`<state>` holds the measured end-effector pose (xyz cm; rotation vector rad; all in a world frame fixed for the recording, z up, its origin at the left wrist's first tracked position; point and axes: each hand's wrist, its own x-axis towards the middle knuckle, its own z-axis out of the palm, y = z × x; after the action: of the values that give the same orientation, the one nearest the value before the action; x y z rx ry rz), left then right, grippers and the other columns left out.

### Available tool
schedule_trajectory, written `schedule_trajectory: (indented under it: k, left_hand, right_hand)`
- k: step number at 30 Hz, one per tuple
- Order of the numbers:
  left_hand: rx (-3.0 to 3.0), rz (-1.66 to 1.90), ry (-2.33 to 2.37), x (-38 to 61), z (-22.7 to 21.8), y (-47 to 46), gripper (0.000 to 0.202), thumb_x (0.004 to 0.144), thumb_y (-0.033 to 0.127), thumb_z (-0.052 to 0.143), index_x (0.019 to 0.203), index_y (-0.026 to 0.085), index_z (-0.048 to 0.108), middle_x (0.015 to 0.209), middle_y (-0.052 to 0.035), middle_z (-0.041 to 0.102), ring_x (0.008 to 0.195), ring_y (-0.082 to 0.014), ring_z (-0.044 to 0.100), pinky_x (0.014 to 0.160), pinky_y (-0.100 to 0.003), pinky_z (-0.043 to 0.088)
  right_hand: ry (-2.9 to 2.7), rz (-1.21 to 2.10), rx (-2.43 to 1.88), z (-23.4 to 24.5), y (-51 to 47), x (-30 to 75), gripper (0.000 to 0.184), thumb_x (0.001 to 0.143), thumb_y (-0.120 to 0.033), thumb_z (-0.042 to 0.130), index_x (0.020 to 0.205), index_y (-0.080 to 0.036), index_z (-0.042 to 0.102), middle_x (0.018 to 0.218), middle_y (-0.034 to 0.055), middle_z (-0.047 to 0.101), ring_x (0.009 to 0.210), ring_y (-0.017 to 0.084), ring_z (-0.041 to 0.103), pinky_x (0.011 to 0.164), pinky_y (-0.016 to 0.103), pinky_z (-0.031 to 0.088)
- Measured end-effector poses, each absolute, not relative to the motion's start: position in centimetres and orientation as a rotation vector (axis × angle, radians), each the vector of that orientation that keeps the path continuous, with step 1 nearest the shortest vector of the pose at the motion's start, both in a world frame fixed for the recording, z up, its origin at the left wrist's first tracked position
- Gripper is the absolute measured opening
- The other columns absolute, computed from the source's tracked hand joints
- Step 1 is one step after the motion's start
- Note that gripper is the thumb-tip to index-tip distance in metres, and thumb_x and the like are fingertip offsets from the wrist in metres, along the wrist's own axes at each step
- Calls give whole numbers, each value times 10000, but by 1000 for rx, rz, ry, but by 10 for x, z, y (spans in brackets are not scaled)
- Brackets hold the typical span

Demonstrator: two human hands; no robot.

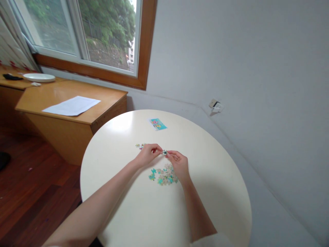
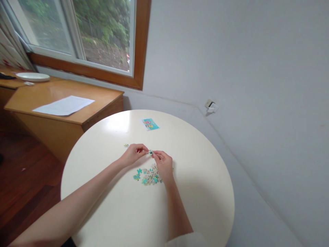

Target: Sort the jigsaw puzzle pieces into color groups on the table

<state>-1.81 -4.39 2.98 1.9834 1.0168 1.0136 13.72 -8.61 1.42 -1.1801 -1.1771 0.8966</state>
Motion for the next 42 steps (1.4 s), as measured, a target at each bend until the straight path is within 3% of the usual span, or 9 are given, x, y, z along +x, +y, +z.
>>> schedule_trajectory:
  k: [16, 33, 38, 42]
  left_hand:
    - [1991, 970, 967, -19, 30, -44, 126, 750, 222, 569, 714, 135, 653, 598, 13, 606, 563, -85, 449, 564, -210, 335]
    - [1758, 935, 897, -16, 25, -40, 134, 702, 239, 600, 666, 113, 627, 505, 23, 549, 478, -67, 433, 488, -188, 321]
    - [1626, 892, 863, -16, 22, -38, 218, 691, 323, 630, 718, 107, 637, 612, -26, 640, 481, -67, 474, 481, -185, 351]
    - [1581, 872, 844, -16, 20, -37, 311, 624, 383, 699, 761, 107, 653, 561, -8, 620, 468, -67, 473, 462, -178, 346]
  right_hand:
    - [-1234, 820, -1249, 8, -84, 139, 240, 668, -403, 645, 721, -170, 618, 638, 42, 671, 636, 176, 626, 647, 309, 481]
    - [-1302, 785, -1287, 12, -87, 137, 198, 667, -343, 645, 756, -166, 633, 679, 44, 685, 641, 168, 610, 624, 289, 459]
    - [-1353, 727, -1292, 12, -88, 136, 175, 683, -329, 631, 749, -167, 649, 703, 49, 694, 655, 170, 613, 642, 293, 464]
    - [-1430, 686, -1278, 13, -89, 135, 165, 714, -313, 596, 760, -172, 668, 751, 53, 704, 700, 175, 623, 662, 293, 466]
